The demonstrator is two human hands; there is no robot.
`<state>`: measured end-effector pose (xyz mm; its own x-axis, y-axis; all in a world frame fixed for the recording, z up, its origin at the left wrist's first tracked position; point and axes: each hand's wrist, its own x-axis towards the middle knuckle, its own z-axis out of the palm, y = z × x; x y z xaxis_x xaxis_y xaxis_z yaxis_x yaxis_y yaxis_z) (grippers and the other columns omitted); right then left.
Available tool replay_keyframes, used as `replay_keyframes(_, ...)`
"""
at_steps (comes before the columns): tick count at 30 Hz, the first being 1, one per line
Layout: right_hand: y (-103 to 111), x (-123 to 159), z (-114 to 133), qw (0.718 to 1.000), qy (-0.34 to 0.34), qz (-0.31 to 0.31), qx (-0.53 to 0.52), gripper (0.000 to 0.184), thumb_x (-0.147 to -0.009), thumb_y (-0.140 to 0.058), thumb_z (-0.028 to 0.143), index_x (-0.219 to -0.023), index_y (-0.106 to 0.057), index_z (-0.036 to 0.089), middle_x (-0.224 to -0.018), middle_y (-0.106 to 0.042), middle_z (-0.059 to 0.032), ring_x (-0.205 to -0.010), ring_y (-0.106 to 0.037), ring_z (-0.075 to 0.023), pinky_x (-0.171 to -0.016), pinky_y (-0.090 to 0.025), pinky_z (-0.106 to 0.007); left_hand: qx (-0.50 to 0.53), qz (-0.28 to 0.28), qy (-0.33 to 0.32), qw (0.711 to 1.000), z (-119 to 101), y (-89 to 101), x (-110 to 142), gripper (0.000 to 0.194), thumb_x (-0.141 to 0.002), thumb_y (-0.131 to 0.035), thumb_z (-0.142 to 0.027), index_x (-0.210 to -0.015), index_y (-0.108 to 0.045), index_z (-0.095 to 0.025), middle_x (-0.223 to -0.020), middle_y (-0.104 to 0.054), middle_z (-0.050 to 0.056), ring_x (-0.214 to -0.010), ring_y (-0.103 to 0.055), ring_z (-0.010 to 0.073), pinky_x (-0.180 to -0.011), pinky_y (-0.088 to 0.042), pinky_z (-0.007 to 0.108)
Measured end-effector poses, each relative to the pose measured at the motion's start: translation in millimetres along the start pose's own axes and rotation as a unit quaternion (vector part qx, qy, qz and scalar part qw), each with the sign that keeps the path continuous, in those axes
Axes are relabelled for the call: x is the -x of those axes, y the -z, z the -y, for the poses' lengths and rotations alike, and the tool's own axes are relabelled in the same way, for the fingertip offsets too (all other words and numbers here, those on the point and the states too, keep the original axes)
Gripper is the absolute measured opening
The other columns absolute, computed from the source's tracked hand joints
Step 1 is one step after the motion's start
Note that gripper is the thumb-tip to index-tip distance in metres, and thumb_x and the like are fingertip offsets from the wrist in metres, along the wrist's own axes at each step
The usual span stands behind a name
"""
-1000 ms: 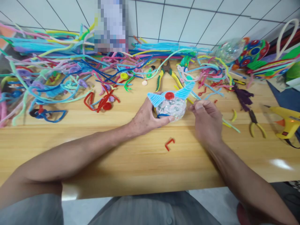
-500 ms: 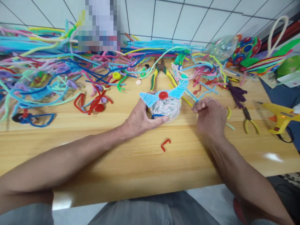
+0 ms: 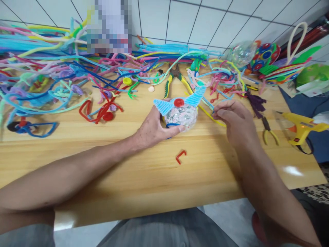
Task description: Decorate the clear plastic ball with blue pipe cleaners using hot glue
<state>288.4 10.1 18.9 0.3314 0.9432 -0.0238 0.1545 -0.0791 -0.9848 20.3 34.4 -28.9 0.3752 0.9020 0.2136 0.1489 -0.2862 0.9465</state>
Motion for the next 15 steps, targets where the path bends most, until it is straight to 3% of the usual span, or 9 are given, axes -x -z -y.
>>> replay_keyframes(3, 14.2, 1.2, 15.3, 0.986, 0.010, 0.076, 0.145, 0.015, -0.077, -0.075, 0.037, -0.071, -0.070, 0.024, -0.072, -0.070, 0.0002, -0.074, -0.061, -0.0168, -0.075, -0.046, -0.034, 0.002, -0.002, -0.004, 1.000, 0.2, 0.0, 0.0, 0.083, -0.080, -0.094, -0.052, -0.149, -0.059, -0.020, -0.154, -0.068, 0.018, -0.146, -0.066, 0.0366, -0.130, -0.051, 0.057)
replay_keyframes(6, 20.6, 3.6, 24.4, 0.965, 0.058, 0.085, 0.240, 0.024, -0.081, -0.063, 0.034, -0.059, -0.064, 0.024, -0.063, -0.063, 0.0007, -0.068, -0.055, -0.0160, -0.070, -0.040, -0.034, -0.004, -0.004, 0.005, 1.000, 1.3, 0.3, 0.8, 0.083, -0.080, -0.094, -0.053, -0.147, -0.059, -0.020, -0.153, -0.068, 0.019, -0.146, -0.065, 0.0371, -0.130, -0.051, 0.057)
replay_keyframes(9, 21.3, 4.8, 19.7, 0.959, 0.065, 0.131, 0.242, 0.034, -0.084, -0.057, 0.033, -0.051, -0.053, 0.025, -0.055, -0.054, 0.0014, -0.060, -0.050, -0.0150, -0.065, -0.038, -0.035, -0.005, -0.002, 0.009, 1.000, 1.2, 1.3, 1.7, 0.083, -0.080, -0.093, -0.053, -0.148, -0.059, -0.020, -0.155, -0.067, 0.019, -0.147, -0.065, 0.0374, -0.130, -0.050, 0.057)
replay_keyframes(11, 21.4, 4.5, 7.4, 0.960, 0.047, 0.158, 0.225, 0.041, -0.089, -0.063, 0.038, -0.052, -0.051, 0.026, -0.053, -0.050, 0.0026, -0.057, -0.046, -0.0143, -0.062, -0.036, -0.034, -0.007, 0.002, 0.007, 1.000, 0.2, 2.1, 2.0, 0.082, -0.081, -0.093, -0.052, -0.148, -0.058, -0.020, -0.156, -0.066, 0.018, -0.147, -0.065, 0.0376, -0.131, -0.051, 0.057)
replay_keyframes(15, 23.0, 3.6, -24.5, 0.987, 0.074, 0.087, 0.112, 0.026, -0.083, -0.086, 0.040, -0.080, -0.062, 0.029, -0.078, -0.068, 0.0023, -0.065, -0.054, -0.0160, -0.061, -0.042, -0.032, -0.011, 0.002, 0.010, 1.000, -1.2, 3.4, 2.7, 0.084, -0.081, -0.093, -0.050, -0.151, -0.056, -0.022, -0.157, -0.065, 0.017, -0.148, -0.064, 0.0381, -0.132, -0.049, 0.059)
